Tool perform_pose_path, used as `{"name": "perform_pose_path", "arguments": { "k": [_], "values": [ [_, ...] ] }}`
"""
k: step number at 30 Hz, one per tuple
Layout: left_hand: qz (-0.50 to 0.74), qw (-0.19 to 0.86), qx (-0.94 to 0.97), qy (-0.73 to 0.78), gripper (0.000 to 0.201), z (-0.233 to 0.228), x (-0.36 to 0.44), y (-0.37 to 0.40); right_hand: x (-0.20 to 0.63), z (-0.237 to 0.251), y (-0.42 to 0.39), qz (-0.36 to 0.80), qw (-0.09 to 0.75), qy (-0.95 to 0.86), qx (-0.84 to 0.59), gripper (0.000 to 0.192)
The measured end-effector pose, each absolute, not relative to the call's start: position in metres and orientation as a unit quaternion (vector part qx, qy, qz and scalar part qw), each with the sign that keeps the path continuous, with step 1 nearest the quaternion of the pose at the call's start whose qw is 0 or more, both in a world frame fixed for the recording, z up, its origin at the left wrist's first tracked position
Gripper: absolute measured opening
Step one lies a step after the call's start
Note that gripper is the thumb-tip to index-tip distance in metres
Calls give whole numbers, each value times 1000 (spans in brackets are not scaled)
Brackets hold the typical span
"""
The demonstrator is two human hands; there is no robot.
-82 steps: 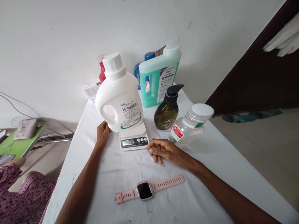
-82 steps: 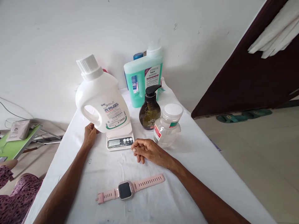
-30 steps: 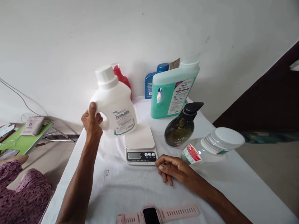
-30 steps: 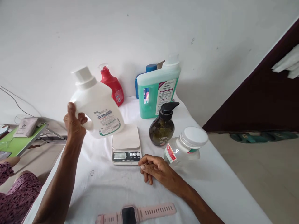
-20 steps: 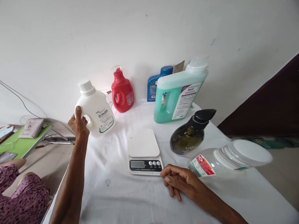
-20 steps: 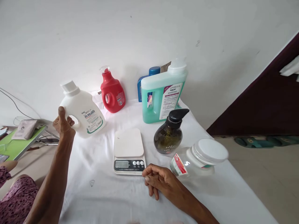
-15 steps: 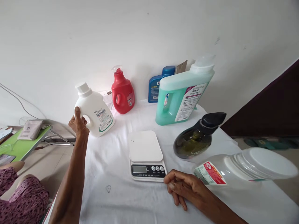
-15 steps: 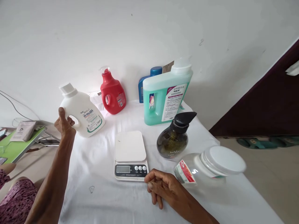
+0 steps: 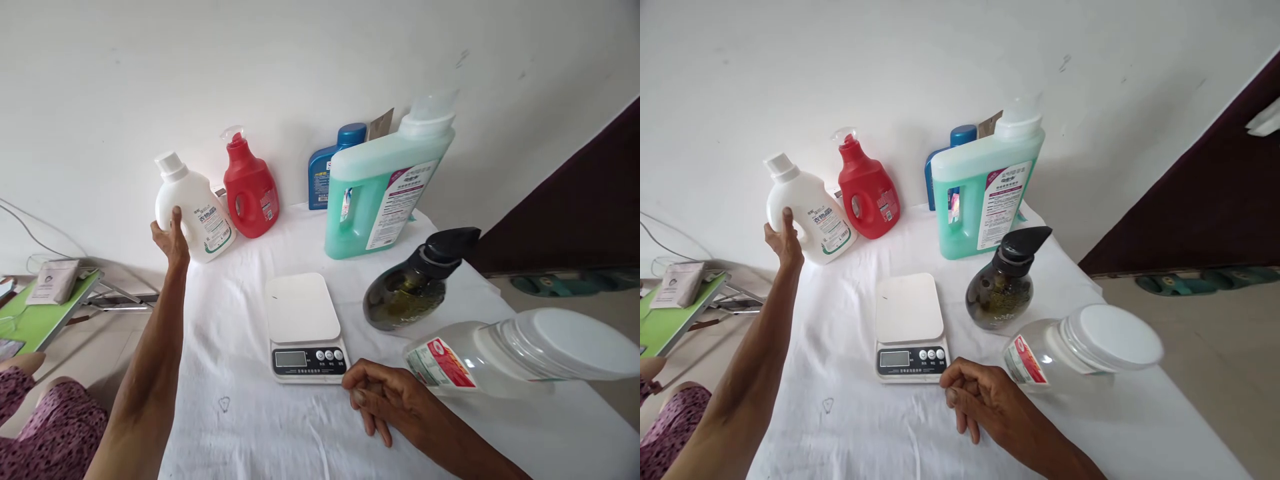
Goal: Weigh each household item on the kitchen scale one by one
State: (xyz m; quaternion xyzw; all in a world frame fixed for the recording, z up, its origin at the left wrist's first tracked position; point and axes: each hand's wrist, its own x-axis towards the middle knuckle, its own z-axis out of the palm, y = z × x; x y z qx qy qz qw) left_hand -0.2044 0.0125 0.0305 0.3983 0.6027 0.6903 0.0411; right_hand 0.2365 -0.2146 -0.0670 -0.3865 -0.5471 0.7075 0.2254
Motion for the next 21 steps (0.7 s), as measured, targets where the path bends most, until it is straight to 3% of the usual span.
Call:
{"name": "perform_pose_path", "arguments": {
  "k": [3, 6, 9, 21],
  "values": [
    [609, -24, 385, 693, 90, 6, -193, -3, 236, -64, -215, 710, 227, -546, -383, 50],
    [525, -5, 393, 755, 112, -20, -182, -12, 236, -62, -216, 709, 230, -547, -381, 49],
    [503, 33, 393, 769, 106, -33, -184, -8, 236, -60, -216, 710, 236, -542, -383, 48],
    [472, 4, 423, 773, 68, -32, -228, 14, 236, -59, -214, 719, 247, -531, -374, 40]
  ]
}}
